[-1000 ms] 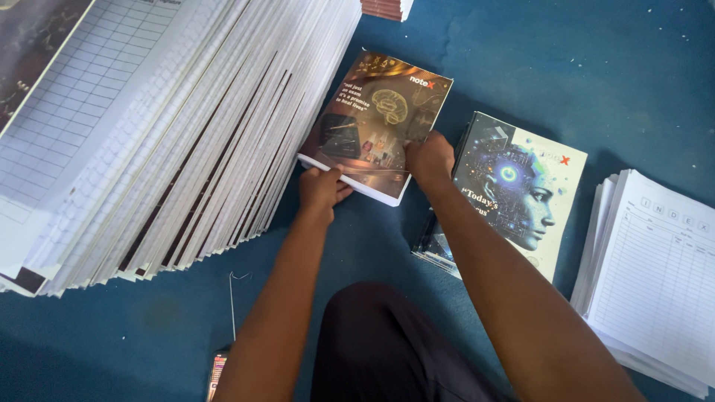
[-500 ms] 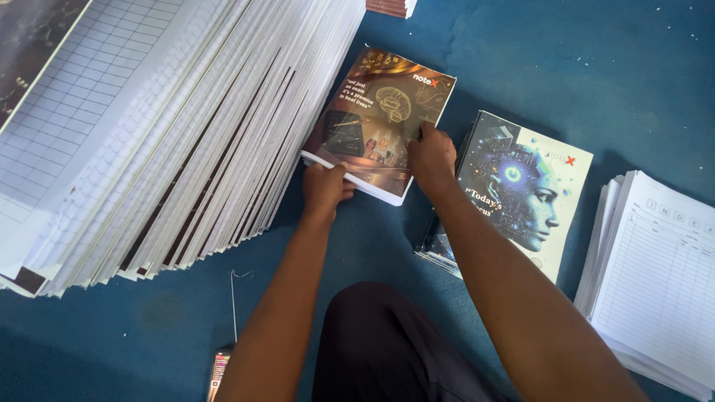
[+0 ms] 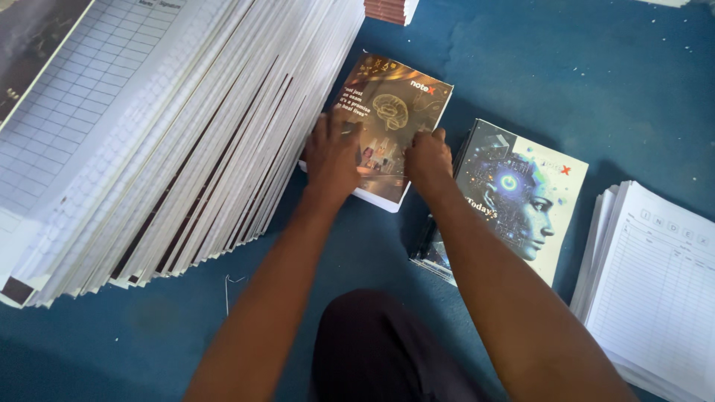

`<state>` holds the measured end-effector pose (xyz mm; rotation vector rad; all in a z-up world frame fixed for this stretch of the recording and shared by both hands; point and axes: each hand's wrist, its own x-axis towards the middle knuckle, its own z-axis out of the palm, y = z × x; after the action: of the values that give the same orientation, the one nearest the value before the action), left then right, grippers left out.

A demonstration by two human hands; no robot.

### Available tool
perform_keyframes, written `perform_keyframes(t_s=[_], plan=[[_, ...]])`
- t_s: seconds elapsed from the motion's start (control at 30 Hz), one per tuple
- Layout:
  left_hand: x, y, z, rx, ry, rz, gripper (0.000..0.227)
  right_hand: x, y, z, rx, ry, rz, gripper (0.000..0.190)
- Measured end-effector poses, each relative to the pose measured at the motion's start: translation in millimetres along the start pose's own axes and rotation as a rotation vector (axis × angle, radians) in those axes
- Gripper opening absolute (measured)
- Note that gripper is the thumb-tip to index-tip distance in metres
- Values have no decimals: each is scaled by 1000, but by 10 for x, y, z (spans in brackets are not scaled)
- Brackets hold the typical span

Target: The person sits on the floor and assembles notebooks by inserting stacks of loose paper into printed covers. They handle the covers and paper stacks one at a time, aligning them and placing the completed units into a growing pile.

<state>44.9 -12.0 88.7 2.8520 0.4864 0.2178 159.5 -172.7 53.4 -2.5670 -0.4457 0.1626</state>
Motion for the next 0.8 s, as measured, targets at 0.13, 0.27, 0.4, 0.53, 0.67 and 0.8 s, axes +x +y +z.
perform_keyframes(t_s=[0.13,0.27,0.4,0.53,0.67,0.8], plan=[[265,1,-14,16,-302,7,95,49,55,20,-71,-12,-53,26],[398,80,-83,47,-421,2,91,44,154,103,-73,44,-137,26],[587,304,-238,164,-568,-53,116,102,126,86,-63,40,-128,26],[710,369,-293,186,-656,-83,121,178,77,-18,-140,-36,-105,30],[836,355,-226,196,-617,7,131,295,62,-197,-130,-205,-78,43],[965,324,-131,188,-658,68,152,317,-16,-257,-178,-261,-50,54]])
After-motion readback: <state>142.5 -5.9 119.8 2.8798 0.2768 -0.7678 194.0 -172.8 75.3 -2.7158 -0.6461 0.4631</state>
